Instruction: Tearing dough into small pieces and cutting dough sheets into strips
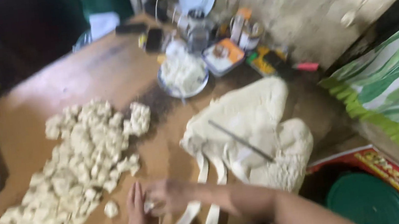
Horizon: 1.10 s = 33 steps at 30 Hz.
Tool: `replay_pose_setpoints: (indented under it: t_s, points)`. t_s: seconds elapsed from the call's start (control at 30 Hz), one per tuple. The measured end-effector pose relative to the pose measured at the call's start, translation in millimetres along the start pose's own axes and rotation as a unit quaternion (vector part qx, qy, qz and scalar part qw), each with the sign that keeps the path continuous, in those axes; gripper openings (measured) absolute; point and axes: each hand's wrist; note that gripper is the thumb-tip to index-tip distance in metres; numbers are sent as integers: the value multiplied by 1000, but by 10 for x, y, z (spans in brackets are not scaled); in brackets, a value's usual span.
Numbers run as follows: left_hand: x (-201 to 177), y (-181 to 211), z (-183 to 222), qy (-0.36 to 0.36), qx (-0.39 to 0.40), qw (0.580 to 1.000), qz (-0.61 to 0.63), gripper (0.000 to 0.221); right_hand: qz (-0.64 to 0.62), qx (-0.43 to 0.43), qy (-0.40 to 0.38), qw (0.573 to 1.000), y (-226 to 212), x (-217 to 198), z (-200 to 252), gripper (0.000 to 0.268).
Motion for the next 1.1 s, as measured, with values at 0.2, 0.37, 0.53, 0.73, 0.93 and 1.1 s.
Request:
replay_pose_setpoints:
  t_s: [0.2,0.37,0.53,0.73,0.93,1.1]
  points:
    - [386,106,214,92,-252,946,183,24,-37,69,90,993,-206,-13,22,45]
    - [299,767,474,-92,-68,992,61,33,-16,551,-286,784,146,121,362,51]
    - [87,503,543,-43,-169,976,133,53,-146,307,-243,909,-487,-86,294,88]
    - [384,-168,855,-10,-152,987,-47,41,-85,78,38,993,-771,193,232,36]
    - [482,259,737,-48,-106,992,-52,25,40,366,-103,924,283,493,601,26]
    - [-124,840,440,-64,-415,905,67,56,-120,371,-114,914,-367,154,482,125]
Point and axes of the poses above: each hand's wrist, its own z-axis away from the middle knuckle, its own x-axis out of the palm, y = z × x, and after that the axes turned 6 degrees about -y, right-handed
